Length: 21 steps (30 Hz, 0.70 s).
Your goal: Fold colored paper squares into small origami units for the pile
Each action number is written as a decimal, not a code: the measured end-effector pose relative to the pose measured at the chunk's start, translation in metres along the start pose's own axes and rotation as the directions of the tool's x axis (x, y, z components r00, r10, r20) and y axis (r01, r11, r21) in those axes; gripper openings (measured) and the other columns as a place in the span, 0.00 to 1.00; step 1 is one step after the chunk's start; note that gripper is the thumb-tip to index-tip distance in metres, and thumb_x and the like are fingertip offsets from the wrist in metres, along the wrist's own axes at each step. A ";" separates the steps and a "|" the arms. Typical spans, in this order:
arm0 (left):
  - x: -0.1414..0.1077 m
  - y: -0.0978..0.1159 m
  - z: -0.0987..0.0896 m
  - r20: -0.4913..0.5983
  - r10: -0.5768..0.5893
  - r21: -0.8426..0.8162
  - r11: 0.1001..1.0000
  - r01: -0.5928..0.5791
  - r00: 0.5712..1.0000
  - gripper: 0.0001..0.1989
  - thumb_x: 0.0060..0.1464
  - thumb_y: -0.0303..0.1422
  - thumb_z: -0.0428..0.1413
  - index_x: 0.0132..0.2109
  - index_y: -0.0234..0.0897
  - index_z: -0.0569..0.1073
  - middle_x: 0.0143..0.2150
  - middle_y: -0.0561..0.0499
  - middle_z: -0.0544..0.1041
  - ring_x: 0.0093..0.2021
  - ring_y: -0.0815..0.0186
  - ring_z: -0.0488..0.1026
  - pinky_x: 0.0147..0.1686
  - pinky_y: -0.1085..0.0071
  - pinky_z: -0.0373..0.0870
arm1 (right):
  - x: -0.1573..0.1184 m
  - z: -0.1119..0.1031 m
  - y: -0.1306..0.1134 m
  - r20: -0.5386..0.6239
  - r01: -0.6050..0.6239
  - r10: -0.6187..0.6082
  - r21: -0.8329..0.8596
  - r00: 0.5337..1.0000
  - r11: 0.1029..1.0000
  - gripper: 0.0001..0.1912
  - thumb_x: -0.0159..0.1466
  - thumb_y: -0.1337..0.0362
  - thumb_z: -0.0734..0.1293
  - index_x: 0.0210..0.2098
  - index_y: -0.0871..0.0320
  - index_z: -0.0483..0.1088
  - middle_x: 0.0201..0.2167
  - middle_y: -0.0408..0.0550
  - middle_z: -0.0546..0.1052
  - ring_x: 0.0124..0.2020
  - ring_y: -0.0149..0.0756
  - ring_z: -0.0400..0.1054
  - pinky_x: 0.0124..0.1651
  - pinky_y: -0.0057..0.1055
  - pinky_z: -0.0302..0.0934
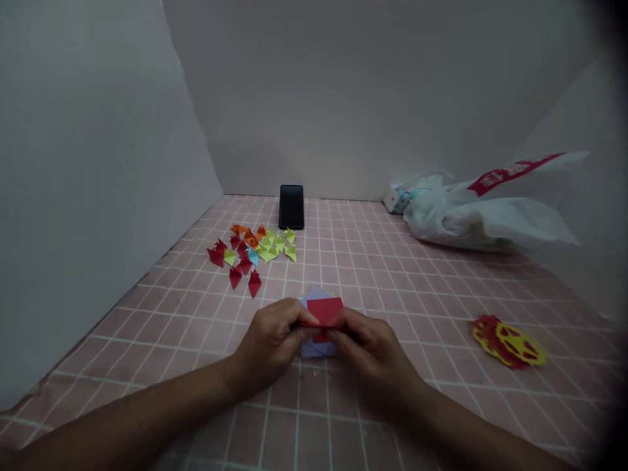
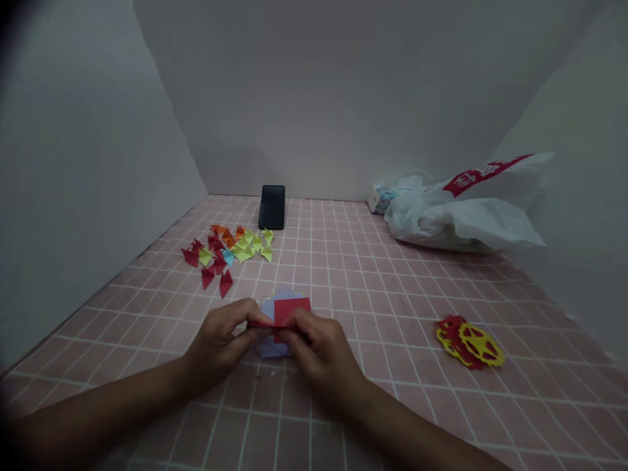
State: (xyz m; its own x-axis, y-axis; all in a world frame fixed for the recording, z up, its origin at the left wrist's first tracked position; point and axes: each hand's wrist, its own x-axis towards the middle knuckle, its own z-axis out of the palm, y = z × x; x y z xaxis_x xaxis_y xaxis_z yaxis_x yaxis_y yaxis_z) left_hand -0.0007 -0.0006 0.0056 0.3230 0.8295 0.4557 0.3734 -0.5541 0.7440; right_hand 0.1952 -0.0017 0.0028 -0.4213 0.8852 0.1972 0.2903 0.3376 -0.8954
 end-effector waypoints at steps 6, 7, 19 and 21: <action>0.002 0.000 0.000 0.012 -0.097 -0.062 0.993 0.098 0.995 0.04 0.56 0.25 0.58 0.33 0.36 0.76 0.29 0.52 0.78 0.29 0.68 0.73 0.31 0.73 0.67 | 0.001 -0.001 -0.001 0.008 -0.006 0.006 0.047 1.000 0.999 0.06 0.67 0.66 0.63 0.35 0.56 0.72 0.32 0.45 0.77 0.33 0.34 0.70 0.36 0.30 0.60; 0.004 0.000 -0.003 0.017 -0.107 -0.064 0.992 0.108 0.994 0.04 0.56 0.26 0.58 0.33 0.36 0.76 0.28 0.52 0.78 0.28 0.68 0.73 0.31 0.73 0.67 | 0.001 -0.002 -0.001 -0.004 -0.009 0.009 0.045 1.000 0.999 0.06 0.67 0.66 0.63 0.35 0.56 0.72 0.32 0.44 0.77 0.32 0.34 0.69 0.36 0.30 0.60; 0.051 -0.081 -0.082 -0.287 -0.217 0.641 0.680 0.356 0.933 0.12 0.50 0.31 0.63 0.44 0.36 0.78 0.53 0.40 0.75 0.58 0.46 0.67 0.59 0.49 0.59 | 0.008 -0.002 0.009 -0.187 -0.195 0.270 0.342 0.944 0.919 0.11 0.64 0.58 0.65 0.29 0.58 0.67 0.23 0.41 0.65 0.24 0.29 0.56 0.26 0.28 0.49; 0.050 -0.092 -0.081 -0.298 -0.245 0.669 0.636 0.384 0.923 0.18 0.49 0.33 0.65 0.48 0.38 0.78 0.60 0.39 0.70 0.61 0.44 0.64 0.61 0.47 0.57 | 0.007 -0.001 0.007 -0.188 -0.192 0.268 0.346 0.945 0.918 0.11 0.64 0.58 0.65 0.29 0.58 0.67 0.24 0.41 0.66 0.24 0.30 0.56 0.27 0.28 0.49</action>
State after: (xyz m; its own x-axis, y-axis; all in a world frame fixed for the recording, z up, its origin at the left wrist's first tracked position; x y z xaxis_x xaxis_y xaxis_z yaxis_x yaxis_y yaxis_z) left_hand -0.0894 0.0980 -0.0007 -0.0521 0.9219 0.3840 0.9433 -0.0808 0.3219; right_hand 0.1957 0.0075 -0.0019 -0.1587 0.9871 0.0213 0.0497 0.0295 -0.9983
